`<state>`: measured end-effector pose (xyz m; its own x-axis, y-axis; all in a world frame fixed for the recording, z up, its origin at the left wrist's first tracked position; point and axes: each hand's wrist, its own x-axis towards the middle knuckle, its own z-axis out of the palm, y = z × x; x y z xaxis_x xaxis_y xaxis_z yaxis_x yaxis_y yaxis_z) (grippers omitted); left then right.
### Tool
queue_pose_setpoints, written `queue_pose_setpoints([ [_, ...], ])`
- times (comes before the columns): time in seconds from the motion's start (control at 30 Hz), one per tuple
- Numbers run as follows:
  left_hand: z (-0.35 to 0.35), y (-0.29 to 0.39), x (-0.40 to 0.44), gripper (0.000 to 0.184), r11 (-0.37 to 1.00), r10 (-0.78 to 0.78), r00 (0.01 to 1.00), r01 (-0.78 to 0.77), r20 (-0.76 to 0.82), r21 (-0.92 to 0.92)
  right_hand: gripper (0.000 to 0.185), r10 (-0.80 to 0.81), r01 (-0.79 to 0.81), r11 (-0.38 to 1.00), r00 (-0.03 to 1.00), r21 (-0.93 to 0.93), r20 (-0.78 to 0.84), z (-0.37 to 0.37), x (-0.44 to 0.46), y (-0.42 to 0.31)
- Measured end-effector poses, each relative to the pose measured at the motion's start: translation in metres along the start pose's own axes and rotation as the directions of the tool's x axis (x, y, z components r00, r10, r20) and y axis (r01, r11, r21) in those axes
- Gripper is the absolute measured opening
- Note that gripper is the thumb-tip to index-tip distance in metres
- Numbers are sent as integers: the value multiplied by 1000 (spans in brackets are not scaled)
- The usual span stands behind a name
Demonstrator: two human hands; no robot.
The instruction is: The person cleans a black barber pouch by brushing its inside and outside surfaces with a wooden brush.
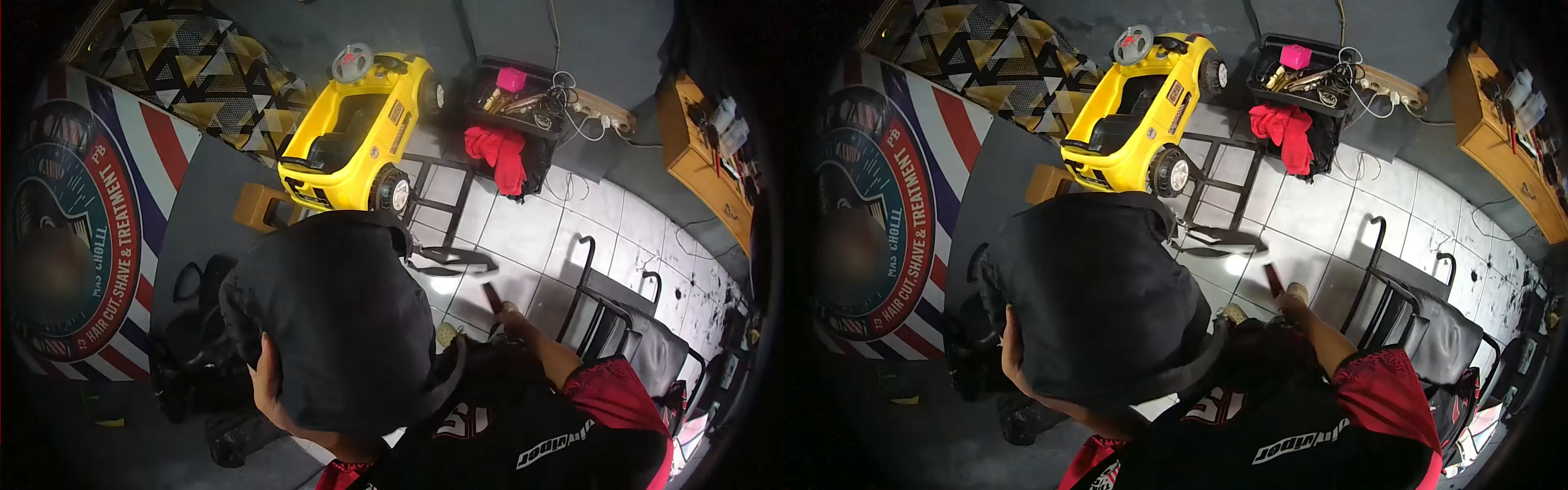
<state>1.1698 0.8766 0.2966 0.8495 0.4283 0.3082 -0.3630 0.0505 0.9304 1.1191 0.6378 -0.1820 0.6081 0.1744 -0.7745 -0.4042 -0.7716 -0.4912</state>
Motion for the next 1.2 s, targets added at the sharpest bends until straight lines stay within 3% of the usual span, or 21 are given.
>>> queue_pose_setpoints([
  [0.03, -2, -3, -2, 33, 965, 125, 991, -130, 35, 229, 33, 187, -163, 808, 982, 565, 17, 1, -1, 3],
  [0.07, -3, -6, -3, 33, 965, 120, 992, -124, 30, 232, 36, 272, -111, 358, 962, 927, 10, 3, -2, 6],
  [0.1, -4, -9, -3, 33, 906, 166, 982, -186, 87, 380, 39, 323, 42, 27, 945, 999, -49, -3, -10, -4],
  [0.17, -3, -11, -1, 33, 821, 193, 969, -247, 156, 514, 45, 400, 309, 82, 861, 947, -316, -58, -77, -80],
  [0.23, 8, -6, 4, 36, 957, -202, 979, 192, 24, 219, 41, 168, 631, -75, 771, 772, -614, -91, -117, -137],
  [0.4, 17, -2, 2, 38, 904, -427, 899, 421, 98, 73, 24, -387, 878, 450, 354, 161, -851, -114, -176, -222],
  [0.5, -8, -10, -1, 33, 760, 207, 866, -436, 456, 482, 16, -586, 932, 362, 239, 13, -774, -102, -160, -226],
  [0.57, -8, 5, -4, 29, 889, -13, 978, -85, 210, 451, 19, -437, 721, 667, 581, 186, -687, -83, -124, -208],
  [0.6, -11, 9, 2, 28, 914, -287, 958, 281, -25, 293, 24, -414, 642, 758, 607, 112, -678, -69, -97, -189],
  [0.63, -21, 4, -1, 28, 914, -284, 958, 280, -28, 292, 32, -398, 582, 813, 581, 21, -710, -54, -72, -168],
  [0.7, -38, -9, -8, 33, 894, 52, 979, -134, 200, 427, 53, -248, 277, 961, 824, -18, -509, -31, -25, -121],
  [0.73, -39, -10, -10, 35, 853, 158, 947, -273, 278, 446, 56, -282, 307, 952, 858, -10, -429, -24, -18, -98],
  [0.8, -24, 3, -11, 35, 860, -68, 997, 35, 46, 509, 47, -101, 101, 989, 995, 104, -4, -22, -10, -76],
  [0.87, -20, 5, -10, 35, 851, -116, 993, 105, -10, 515, 44, -98, 101, 993, 994, 56, -56, -14, -1, -46],
  [0.9, -19, 4, -9, 34, 851, -93, 995, 71, 17, 520, 42, -29, 42, 935, 999, 353, -42, -11, -2, -41],
  [0.93, -13, 6, -10, 34, 852, -92, 996, 74, 9, 519, 41, 40, -15, 786, 999, 618, -27, -9, -3, -36],
  [0.97, -2, 10, -12, 34, 916, -172, 984, 180, -55, 358, 43, 101, -137, 255, 988, 957, 115, -12, -4, -35],
  [1.0, 1, 9, -13, 34, 936, -216, 973, 230, -82, 266, 44, 268, 73, 29, 960, 997, -78, -30, -39, -71],
  [1.03, 4, 9, -15, 34, 947, -259, 960, 275, -109, 169, 44, 413, 265, 85, 868, 961, -276, -48, -68, -100],
  [1.1, 9, 6, -17, 39, 916, -373, 928, 372, -18, 148, 46, 319, 554, -66, 800, 830, -508, -87, -116, -145],
  [1.2, 35, 9, -20, 43, 870, -488, 859, 493, 153, 7, 44, -36, 780, 460, 494, 425, -869, -117, -178, -190],
])
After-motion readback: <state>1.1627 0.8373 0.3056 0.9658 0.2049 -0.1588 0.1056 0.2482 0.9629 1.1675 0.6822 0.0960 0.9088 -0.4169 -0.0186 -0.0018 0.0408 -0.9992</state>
